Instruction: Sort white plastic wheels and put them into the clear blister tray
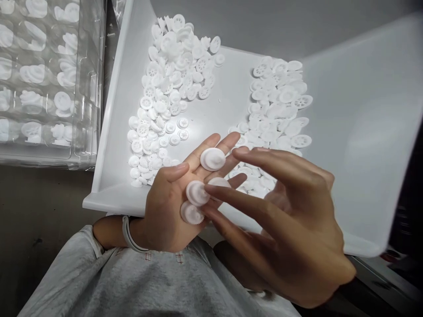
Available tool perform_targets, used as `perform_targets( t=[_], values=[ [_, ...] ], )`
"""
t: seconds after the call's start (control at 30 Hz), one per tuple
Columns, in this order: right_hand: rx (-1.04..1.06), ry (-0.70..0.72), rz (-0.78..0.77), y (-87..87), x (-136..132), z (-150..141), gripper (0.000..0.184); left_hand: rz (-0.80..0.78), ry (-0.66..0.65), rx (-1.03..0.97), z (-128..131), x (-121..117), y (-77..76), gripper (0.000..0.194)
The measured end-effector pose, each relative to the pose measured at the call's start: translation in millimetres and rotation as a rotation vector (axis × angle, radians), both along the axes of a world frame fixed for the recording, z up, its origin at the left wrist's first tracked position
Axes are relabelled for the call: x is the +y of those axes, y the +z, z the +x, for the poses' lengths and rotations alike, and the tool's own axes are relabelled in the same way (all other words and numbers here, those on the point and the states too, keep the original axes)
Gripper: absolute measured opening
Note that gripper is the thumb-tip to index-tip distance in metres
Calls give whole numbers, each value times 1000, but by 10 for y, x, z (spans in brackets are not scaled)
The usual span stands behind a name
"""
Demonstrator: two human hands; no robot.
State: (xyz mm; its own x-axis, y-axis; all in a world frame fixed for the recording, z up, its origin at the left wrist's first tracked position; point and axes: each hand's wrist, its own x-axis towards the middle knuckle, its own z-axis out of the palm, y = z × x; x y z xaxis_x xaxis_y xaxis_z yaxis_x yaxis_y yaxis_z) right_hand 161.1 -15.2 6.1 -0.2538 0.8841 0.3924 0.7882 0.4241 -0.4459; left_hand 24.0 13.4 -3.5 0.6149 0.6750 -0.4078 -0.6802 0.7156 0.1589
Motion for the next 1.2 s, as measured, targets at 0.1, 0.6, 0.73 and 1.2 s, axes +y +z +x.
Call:
perform_targets(
  t=[0.1, 0.6, 0.73, 1.2],
  values=[
    [33, -48, 2, -21, 3, -55, 24, -13, -12, 16, 8, -7, -3, 59],
    [-32, -13, 120, -123, -144, -31, 27, -90, 42, 45, 35, 51, 73, 50],
    [-23, 26, 114, -169, -115, -82, 26, -91, 26, 82, 44, 58, 85, 54],
    [44, 16, 84, -167, -104, -5, 22, -152, 107, 52, 52, 59, 66, 44]
  ],
)
